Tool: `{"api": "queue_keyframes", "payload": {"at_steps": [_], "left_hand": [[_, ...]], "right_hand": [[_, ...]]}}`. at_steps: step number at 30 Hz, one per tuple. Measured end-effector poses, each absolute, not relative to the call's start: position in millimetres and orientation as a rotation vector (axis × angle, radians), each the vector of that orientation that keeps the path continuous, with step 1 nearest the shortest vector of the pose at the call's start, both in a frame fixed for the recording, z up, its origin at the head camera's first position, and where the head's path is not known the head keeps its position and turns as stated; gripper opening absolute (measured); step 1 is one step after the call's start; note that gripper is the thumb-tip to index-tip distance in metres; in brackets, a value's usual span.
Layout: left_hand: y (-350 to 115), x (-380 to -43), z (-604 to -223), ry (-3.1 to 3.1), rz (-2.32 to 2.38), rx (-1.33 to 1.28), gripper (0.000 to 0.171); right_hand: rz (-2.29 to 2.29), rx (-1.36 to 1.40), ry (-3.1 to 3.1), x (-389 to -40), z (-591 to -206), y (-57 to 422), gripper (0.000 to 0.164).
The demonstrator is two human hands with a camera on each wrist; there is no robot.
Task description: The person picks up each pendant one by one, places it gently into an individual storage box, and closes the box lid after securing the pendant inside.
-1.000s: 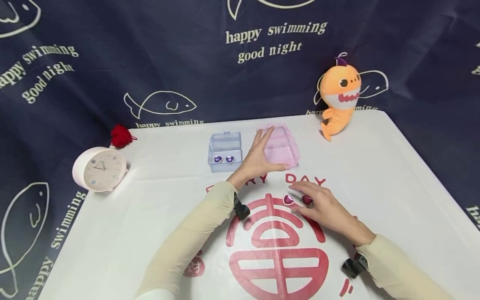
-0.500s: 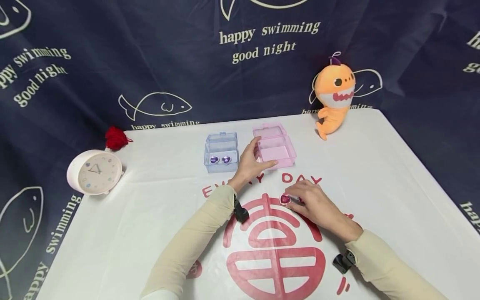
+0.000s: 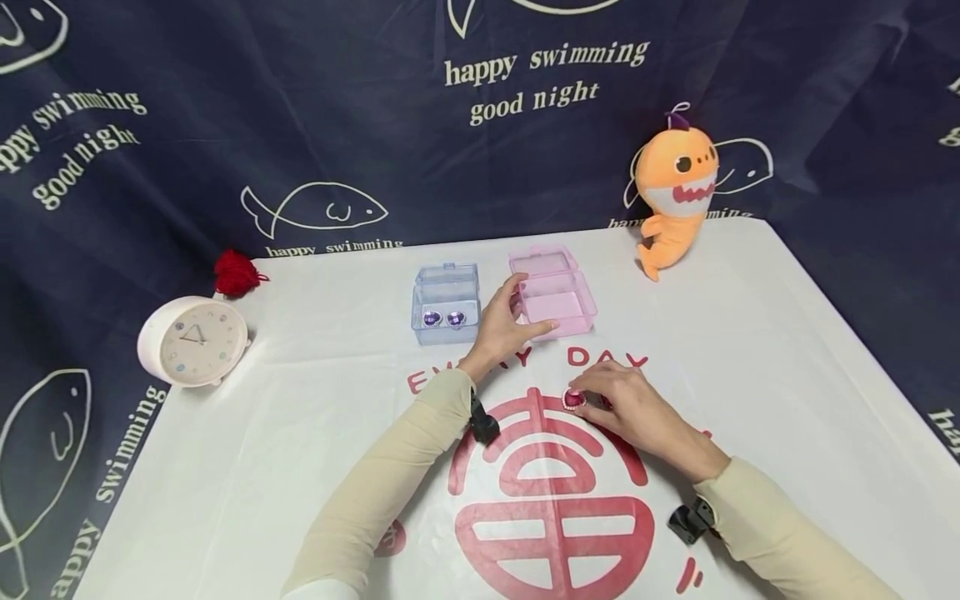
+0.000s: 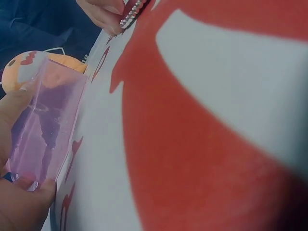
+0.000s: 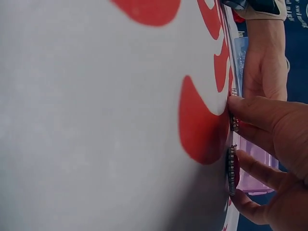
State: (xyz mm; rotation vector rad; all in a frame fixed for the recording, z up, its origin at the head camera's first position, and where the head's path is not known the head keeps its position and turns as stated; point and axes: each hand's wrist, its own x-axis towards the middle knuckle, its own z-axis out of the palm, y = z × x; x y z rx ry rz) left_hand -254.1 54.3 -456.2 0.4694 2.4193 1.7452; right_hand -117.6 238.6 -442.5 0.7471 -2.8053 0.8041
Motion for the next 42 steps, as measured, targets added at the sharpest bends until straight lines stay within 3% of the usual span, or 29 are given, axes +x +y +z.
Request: {"api": "queue_keyframes", "payload": {"at_steps": [27,42], "left_hand": [[55,-254,-456,2.439,1.736,0.476,0.086],[55,-255,-458,2.446,1.708,0.486,0.086]], "right_hand": [[0.752,0.713,-2.609,-139,-399,246,0.031],[0.805,0.598,-2.57,-190,-384,245,0.028]]}}
